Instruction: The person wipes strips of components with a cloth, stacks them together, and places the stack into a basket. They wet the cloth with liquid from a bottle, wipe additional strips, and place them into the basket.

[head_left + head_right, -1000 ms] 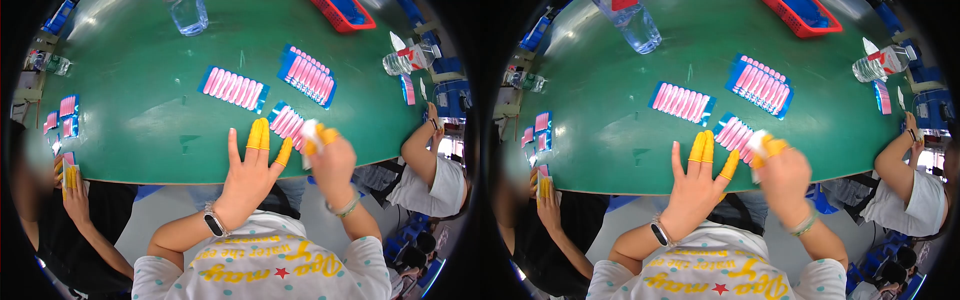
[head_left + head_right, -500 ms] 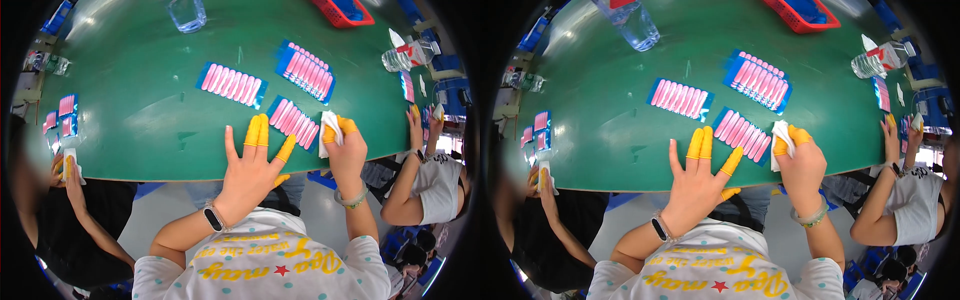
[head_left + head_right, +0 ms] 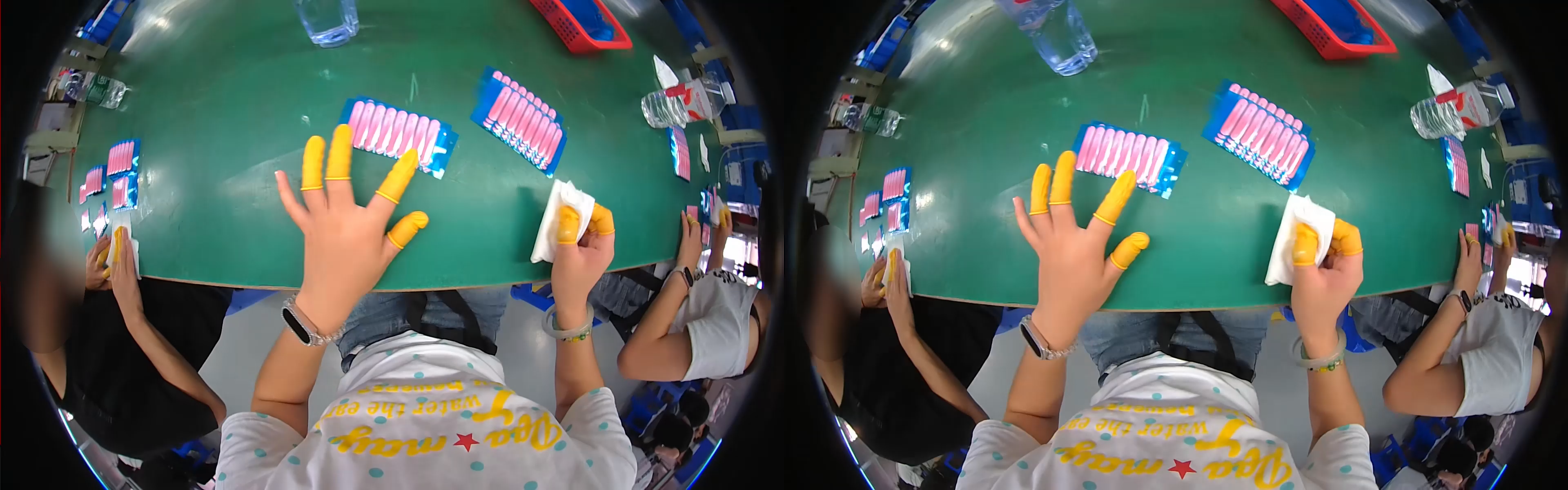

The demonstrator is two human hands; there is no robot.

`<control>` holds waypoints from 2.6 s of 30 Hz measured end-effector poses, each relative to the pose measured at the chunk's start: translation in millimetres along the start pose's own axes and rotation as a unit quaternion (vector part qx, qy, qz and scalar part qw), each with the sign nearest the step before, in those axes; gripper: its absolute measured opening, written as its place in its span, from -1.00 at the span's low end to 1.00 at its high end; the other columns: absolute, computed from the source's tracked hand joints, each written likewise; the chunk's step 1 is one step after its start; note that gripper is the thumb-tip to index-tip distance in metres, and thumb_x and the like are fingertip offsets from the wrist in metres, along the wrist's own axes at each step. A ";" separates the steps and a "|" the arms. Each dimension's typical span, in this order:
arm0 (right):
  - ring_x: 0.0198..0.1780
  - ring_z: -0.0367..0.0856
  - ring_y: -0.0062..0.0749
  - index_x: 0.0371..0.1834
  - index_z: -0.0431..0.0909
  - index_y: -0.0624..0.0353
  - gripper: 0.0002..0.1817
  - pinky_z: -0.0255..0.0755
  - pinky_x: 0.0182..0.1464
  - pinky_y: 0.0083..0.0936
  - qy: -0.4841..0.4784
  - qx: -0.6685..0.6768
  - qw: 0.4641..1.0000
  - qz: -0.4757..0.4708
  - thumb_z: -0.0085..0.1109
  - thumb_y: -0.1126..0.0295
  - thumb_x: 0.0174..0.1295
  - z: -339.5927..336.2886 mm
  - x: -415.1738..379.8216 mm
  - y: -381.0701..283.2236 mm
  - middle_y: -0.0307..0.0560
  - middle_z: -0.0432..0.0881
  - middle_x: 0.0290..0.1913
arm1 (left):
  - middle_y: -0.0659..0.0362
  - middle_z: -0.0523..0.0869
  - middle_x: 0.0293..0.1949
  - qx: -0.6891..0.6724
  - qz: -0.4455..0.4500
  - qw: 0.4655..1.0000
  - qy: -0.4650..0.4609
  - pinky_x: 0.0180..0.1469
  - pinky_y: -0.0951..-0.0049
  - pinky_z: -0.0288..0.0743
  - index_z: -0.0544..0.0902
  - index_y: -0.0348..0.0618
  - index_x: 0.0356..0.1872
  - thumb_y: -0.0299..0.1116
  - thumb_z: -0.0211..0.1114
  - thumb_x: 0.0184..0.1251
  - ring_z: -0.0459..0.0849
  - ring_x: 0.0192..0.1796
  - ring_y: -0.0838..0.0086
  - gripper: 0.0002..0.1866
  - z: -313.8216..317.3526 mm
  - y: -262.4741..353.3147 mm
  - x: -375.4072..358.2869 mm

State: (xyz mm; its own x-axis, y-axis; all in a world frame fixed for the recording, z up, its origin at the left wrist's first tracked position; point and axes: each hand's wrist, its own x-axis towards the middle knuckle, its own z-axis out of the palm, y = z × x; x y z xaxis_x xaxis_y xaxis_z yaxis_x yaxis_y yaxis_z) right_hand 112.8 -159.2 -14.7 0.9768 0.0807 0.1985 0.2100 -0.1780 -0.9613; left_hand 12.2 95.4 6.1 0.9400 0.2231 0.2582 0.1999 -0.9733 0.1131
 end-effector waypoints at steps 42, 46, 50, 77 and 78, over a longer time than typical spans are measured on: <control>-0.35 0.64 -0.10 -0.24 0.64 0.16 -0.72 0.51 -0.33 -0.22 -0.213 -0.328 0.897 -0.207 0.43 0.38 -0.05 55.1 27.8 -34.5 -0.01 0.63 -0.35 | -0.26 0.49 0.21 -0.152 0.159 0.972 -0.082 0.47 -0.53 -0.23 0.62 0.38 0.11 0.07 0.39 0.11 0.23 0.51 -0.03 -0.52 4.9 56.8 -38.9; -0.30 0.67 -0.10 -0.15 0.65 0.16 -0.68 0.55 -0.29 -0.22 -0.248 -0.391 0.852 -0.245 0.35 0.44 -0.04 55.5 15.4 -41.0 -0.01 0.67 -0.26 | -0.26 0.49 0.21 -0.151 0.161 0.971 -0.095 0.47 -0.52 -0.24 0.62 0.37 0.11 0.05 0.38 0.14 0.22 0.51 -0.05 -0.54 5.4 55.6 -39.2; -0.30 0.67 -0.10 -0.21 0.65 0.16 -0.68 0.57 -0.28 -0.24 -0.268 -0.339 0.875 -0.220 0.39 0.42 -0.11 55.2 19.0 -40.7 -0.02 0.65 -0.30 | -0.25 0.41 0.28 -0.110 0.169 0.972 -0.117 0.44 -0.53 -0.12 0.55 0.63 0.26 0.10 0.43 0.04 0.24 0.49 -0.08 -0.36 7.1 54.9 -41.0; -0.37 0.63 -0.17 -0.21 0.65 0.16 -0.65 0.50 -0.34 -0.25 -0.264 -0.338 0.839 -0.334 0.46 0.32 -0.11 48.0 4.3 -35.2 -0.06 0.60 -0.42 | -0.21 0.52 0.23 -0.068 0.198 0.970 -0.123 0.48 -0.49 -0.14 0.62 0.35 0.08 -0.19 0.21 0.27 0.27 0.50 0.04 -0.66 -7.5 54.4 -35.6; -0.38 0.62 -0.17 -0.22 0.65 0.15 -0.64 0.49 -0.35 -0.24 -0.242 -0.364 0.845 -0.309 0.46 0.32 -0.13 45.9 10.4 -32.3 -0.07 0.59 -0.43 | -0.21 0.52 0.23 -0.064 0.200 0.969 -0.127 0.48 -0.49 -0.14 0.62 0.35 0.08 -0.19 0.21 0.27 0.27 0.50 0.04 -0.66 -9.1 54.0 -36.4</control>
State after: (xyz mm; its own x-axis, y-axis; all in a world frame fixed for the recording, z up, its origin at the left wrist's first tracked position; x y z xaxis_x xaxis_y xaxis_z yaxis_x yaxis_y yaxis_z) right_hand 114.2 -107.6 9.7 0.5770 0.7386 0.3485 0.8155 -0.4975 -0.2959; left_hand -13.8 35.2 11.5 0.9764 -0.2066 0.0634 -0.2147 -0.9607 0.1757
